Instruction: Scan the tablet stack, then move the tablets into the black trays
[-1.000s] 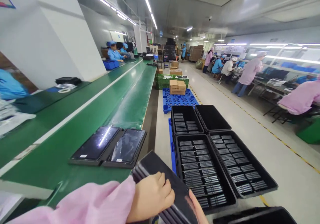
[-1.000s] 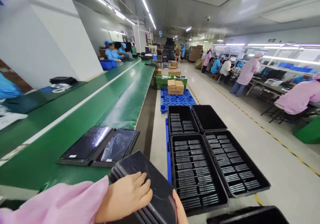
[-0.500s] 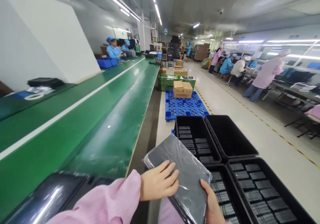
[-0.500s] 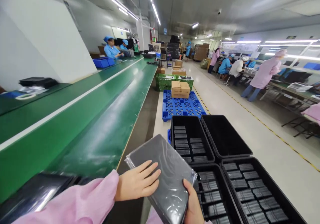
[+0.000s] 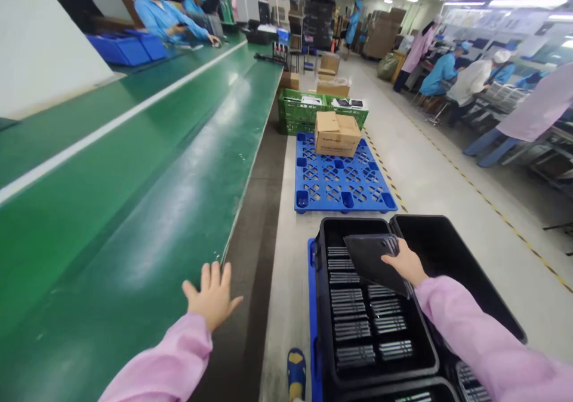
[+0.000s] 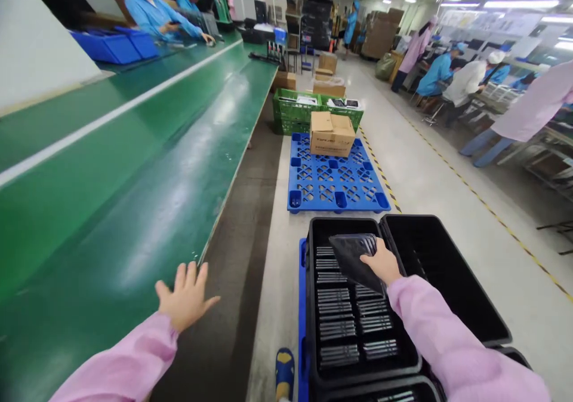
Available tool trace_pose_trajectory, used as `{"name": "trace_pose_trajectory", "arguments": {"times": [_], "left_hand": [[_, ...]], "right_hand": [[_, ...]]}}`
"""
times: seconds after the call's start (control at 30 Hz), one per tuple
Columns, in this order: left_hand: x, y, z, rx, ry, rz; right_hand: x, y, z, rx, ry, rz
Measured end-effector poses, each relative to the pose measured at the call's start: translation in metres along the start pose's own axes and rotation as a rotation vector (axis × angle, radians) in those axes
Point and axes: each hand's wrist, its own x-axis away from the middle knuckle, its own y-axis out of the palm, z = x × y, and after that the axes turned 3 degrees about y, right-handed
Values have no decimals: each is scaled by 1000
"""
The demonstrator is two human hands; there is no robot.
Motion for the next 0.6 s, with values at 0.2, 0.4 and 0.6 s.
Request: {"name": "trace_pose_trajectory", "arguments": {"times": [0.2, 0.4, 0.6], "left_hand": [[-4, 23, -11, -19, 35, 97], [2, 26, -15, 44, 36, 141], [3, 24, -17, 87, 37, 136]], "right_hand": [[-86, 43, -34, 328, -368, -214], [-135, 97, -45, 566, -618, -335], [-152, 134, -39, 678, -729, -418]]}}
